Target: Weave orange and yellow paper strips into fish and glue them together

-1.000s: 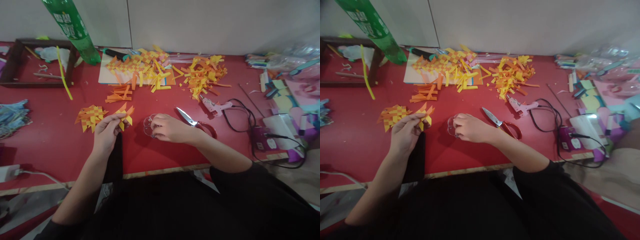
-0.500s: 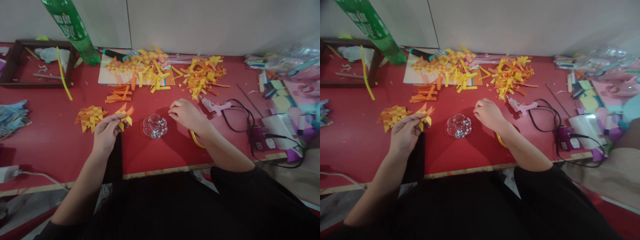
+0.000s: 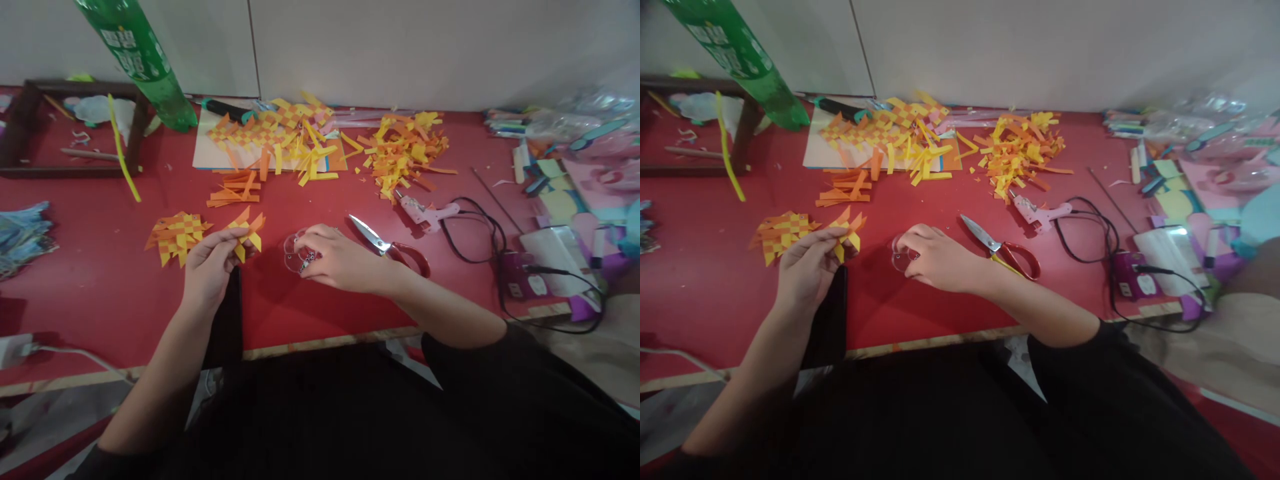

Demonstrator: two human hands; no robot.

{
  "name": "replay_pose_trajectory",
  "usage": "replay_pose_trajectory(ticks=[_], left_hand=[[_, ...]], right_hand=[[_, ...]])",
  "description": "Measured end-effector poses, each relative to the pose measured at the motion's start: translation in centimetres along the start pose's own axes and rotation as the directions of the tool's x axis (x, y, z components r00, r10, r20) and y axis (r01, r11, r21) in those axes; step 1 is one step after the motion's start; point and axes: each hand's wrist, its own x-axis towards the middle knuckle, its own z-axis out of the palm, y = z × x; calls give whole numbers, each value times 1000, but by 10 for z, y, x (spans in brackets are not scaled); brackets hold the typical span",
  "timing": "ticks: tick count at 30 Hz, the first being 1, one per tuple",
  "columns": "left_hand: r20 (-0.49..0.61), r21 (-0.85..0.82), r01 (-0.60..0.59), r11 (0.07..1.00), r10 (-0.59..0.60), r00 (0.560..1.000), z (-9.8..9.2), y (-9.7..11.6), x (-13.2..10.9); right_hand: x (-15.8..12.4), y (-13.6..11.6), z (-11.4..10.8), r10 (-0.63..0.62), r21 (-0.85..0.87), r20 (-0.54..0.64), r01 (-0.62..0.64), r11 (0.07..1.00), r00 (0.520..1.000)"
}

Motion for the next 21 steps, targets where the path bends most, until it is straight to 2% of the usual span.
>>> replay_pose_trajectory(ticks=[9,16,21], left_hand=[[-1,-22,-12,1000,12,1000,-4,-4,-2],[2,-24,-15,1000,15,1000,-6,-5,-1],[9,-28,-16,999,16,1000,-6,-5,-1]], right_hand=[[6,12,0,14,-1,45,-14,1000,999],[10,16,9,-8,9,96,7,1000,995],[10,9,14,-29,-3,33,30,1000,999]])
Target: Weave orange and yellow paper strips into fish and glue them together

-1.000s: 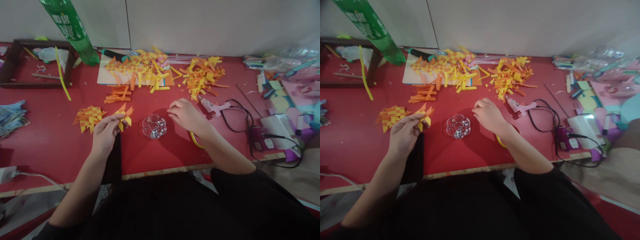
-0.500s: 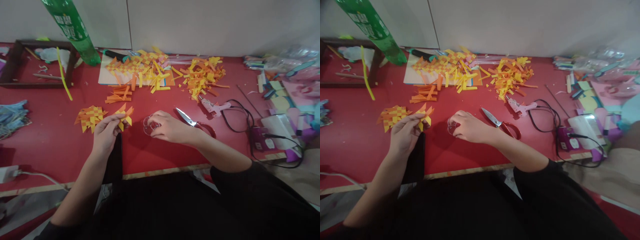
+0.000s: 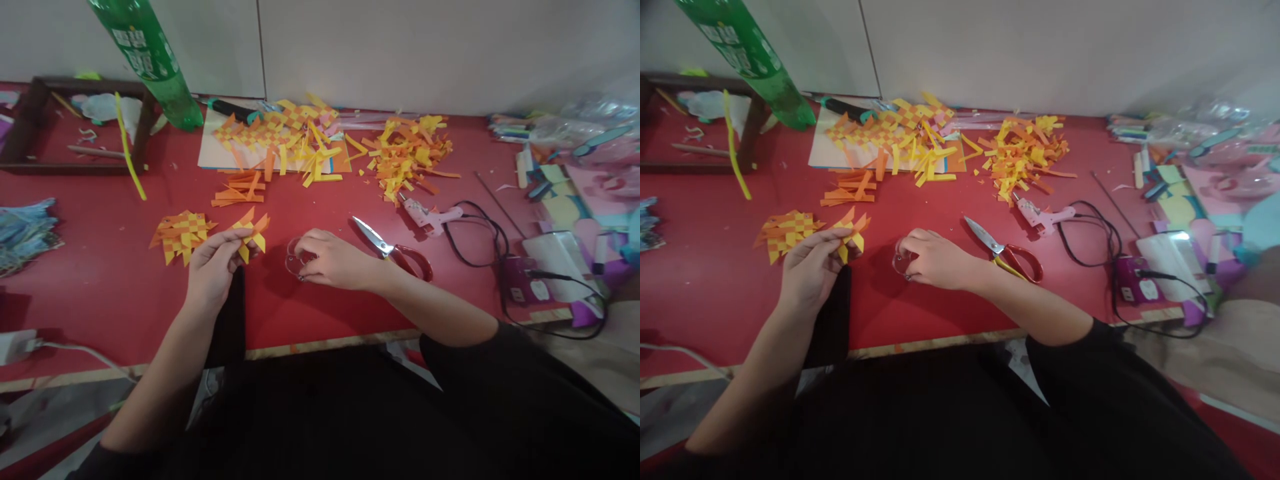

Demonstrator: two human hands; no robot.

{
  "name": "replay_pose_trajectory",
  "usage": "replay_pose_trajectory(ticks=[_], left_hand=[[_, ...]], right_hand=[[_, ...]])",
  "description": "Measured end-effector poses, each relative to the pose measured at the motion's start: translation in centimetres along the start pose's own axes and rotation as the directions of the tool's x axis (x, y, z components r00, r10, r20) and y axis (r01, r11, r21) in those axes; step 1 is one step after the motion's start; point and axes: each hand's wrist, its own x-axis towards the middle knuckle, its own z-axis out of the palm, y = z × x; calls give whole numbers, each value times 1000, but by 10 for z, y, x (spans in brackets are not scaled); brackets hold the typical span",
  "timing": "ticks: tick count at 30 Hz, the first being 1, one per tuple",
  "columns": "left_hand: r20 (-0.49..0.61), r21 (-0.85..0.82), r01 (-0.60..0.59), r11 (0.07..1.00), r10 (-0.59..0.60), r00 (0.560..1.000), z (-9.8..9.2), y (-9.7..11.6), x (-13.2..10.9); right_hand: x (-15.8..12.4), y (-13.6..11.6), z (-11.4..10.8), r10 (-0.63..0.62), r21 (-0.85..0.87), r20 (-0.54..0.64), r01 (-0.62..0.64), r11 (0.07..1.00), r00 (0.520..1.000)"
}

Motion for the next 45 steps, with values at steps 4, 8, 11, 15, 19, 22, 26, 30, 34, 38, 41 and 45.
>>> replay_pose_trajectory(ticks=[4,8,11,15,19,22,26,30,34,38,41,45], left_hand=[[-1,0,-1,1000,1,1000,1,1,0],[-6,13,6,1000,-5,1000,1,1,-1],[-10,24,11,1000,-11,1000,2,2,-1],[-12,25,10,1000,-10,1000,3,3,0],[-13,23,11,1000,-10,1000,4,4,0],[-13,25,14,1000,-14,1000,4,4,0],[-16,18,12,1000,-12,1000,5,5,-1],[-16,18,12,1000,-12,1000,4,5,-1],[-15,17,19,1000,-18,1000,4,5,0],[-20,9,18,1000,-18,1000,6,5,-1],[-24,4,15,1000,-15,1000,6,5,-1],[-28,5,16,1000,-16,999,6,4,-1]], right_hand=[[-2,-4,6,-18,-5,-38,18,1000,999],[-2,-3,9,-51,21,-52,52,998,997],[-1,-3,8,-60,23,-38,61,998,997],[0,-5,7,-33,-7,3,33,999,999],[0,-5,6,-43,-6,12,43,999,999],[-2,-2,5,-58,19,-3,59,998,998],[-5,2,0,-47,90,-48,52,995,998],[-10,5,-2,-17,140,-69,26,990,997],[-12,6,0,-26,173,-90,41,984,996],[-13,4,0,-43,198,-87,59,978,995],[-13,1,0,-54,198,-70,67,978,996],[-13,1,3,-58,168,-93,73,983,994]])
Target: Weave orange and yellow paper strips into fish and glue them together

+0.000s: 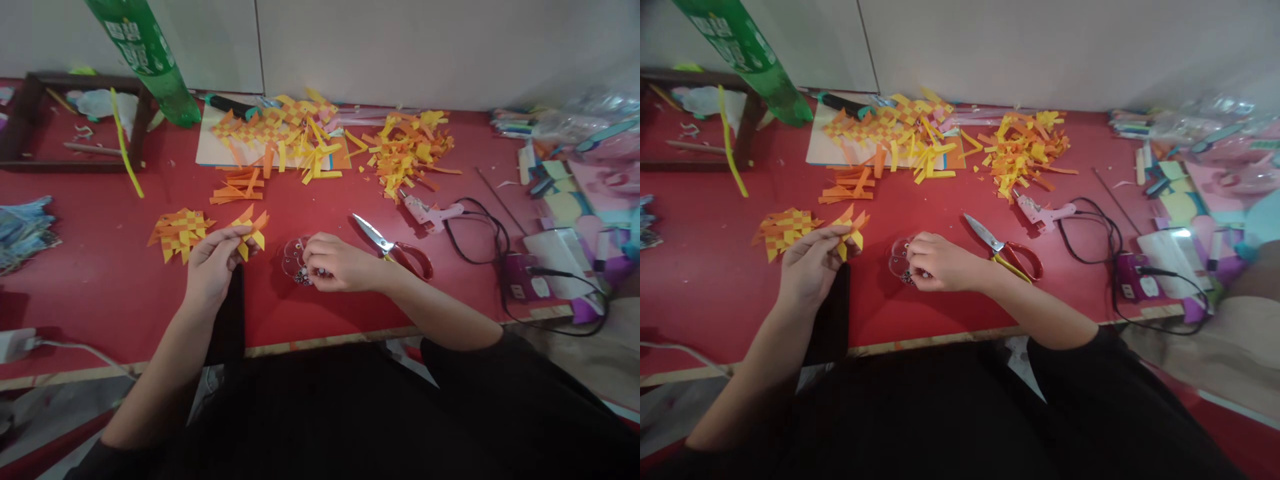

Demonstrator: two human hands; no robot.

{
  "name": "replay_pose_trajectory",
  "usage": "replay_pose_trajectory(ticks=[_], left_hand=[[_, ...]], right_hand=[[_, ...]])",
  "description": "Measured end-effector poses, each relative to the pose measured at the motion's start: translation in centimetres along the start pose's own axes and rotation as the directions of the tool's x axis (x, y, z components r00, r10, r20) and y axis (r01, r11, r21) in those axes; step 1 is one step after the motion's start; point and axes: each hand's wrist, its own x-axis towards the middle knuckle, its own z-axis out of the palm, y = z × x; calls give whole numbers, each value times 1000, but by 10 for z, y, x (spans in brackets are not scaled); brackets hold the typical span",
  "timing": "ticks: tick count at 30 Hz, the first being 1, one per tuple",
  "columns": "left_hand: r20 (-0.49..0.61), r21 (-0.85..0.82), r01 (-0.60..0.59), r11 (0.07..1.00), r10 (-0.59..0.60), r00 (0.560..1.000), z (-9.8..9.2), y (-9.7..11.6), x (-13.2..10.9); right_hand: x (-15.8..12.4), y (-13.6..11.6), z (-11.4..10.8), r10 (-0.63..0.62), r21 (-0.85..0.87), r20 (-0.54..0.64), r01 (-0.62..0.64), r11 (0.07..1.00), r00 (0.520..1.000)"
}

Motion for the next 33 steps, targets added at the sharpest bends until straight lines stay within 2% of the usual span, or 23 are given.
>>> replay_pose_trajectory(ticks=[6,12,19,22,24,26,27,29,30,31,32,33], left_hand=[[-2,-6,-1,1000,1,1000,1,1,-1],[3,-6,3,1000,-3,1000,1,2,-1],[10,-6,1,1000,-1,1000,-1,1,0],[14,-3,0,1000,0,1000,0,1,0],[15,1,3,1000,-3,1000,0,1,0],[15,3,6,1000,-6,1000,0,1,0],[15,4,6,1000,-6,1000,0,1,0],[14,5,6,1000,-6,1000,0,1,0],[14,6,6,1000,-6,1000,-1,1,0],[14,7,8,1000,-8,1000,-1,1,0],[14,9,9,1000,-9,1000,-1,1,0],[14,11,11,1000,-11,1000,-1,1,0]], right_hand=[[0,3,3,6,-8,-51,-7,1000,999],[0,1,-4,4,-6,-56,-5,1000,998],[-2,0,-6,61,-36,-36,-63,997,997],[-3,2,-8,90,-72,-63,-94,993,994],[-5,5,-13,138,-104,-127,-152,983,982],[-10,13,-24,244,-146,-295,-296,944,924],[-14,20,-30,304,-159,-416,-398,903,857],[-24,36,-46,367,-165,-650,-595,787,666],[-29,46,-54,379,-154,-721,-668,728,579],[-34,54,-61,391,-146,-754,-715,684,528],[-39,61,-67,387,-153,-773,-740,656,503],[-42,65,-71,383,-175,-774,-751,637,504]])
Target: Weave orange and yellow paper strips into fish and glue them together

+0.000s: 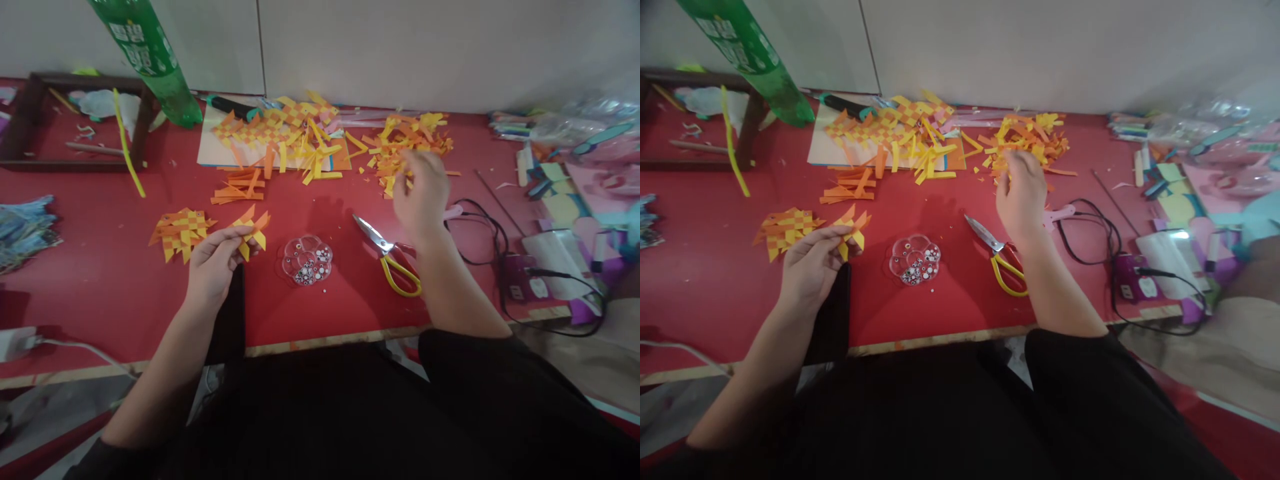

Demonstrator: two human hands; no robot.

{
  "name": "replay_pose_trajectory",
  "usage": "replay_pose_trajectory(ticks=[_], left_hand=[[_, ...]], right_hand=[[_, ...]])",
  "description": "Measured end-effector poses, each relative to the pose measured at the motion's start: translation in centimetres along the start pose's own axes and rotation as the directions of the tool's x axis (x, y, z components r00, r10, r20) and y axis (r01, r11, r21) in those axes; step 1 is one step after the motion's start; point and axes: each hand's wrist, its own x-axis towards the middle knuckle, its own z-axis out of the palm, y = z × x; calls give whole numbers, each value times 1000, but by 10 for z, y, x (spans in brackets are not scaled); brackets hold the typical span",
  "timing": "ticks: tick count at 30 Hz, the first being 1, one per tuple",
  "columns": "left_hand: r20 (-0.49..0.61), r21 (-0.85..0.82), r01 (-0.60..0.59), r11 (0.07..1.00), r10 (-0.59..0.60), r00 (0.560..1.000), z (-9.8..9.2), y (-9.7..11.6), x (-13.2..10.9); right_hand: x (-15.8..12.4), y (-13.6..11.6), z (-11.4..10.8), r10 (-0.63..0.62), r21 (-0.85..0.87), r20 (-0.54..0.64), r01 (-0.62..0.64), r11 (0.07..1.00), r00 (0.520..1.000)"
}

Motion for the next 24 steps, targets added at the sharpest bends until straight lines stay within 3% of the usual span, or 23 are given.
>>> replay_pose_trajectory(ticks=[3,5,6,7,8,9,10,12,16,20,22,24], left_hand=[[0,7,-2,1000,2,1000,0,0,0],[3,14,-10,1000,10,1000,1,0,0],[5,19,-16,1000,16,1000,0,0,0],[8,26,-22,999,22,1000,0,-1,0],[13,34,-28,999,28,1000,0,-1,0],[17,44,-35,998,34,999,-1,-2,0],[24,56,-42,998,40,999,-2,-2,0],[40,87,-60,994,57,998,-4,-4,1],[102,199,-120,972,102,990,-5,-8,-1],[259,375,-213,902,119,959,3,-9,-12],[390,469,-288,835,97,916,12,-10,-21],[634,657,-547,518,12,773,25,-12,-27]], right_hand=[[-6,-4,-6,-93,19,62,92,996,994],[-23,-23,-12,-254,151,219,225,963,942],[-34,-34,-14,-359,228,327,295,928,874],[-45,-45,-16,-532,396,494,366,842,688],[-57,-55,-17,-650,526,567,384,759,506],[-69,-63,-16,-685,567,592,385,729,425],[-80,-68,-15,-688,562,615,397,726,386],[-97,-72,-10,-661,536,631,388,750,406],[-114,-65,-1,-581,472,636,339,814,508],[-118,-61,1,-542,452,629,305,838,557],[-119,-61,2,-534,448,631,298,843,562],[-119,-60,4,-528,444,637,293,847,562]])
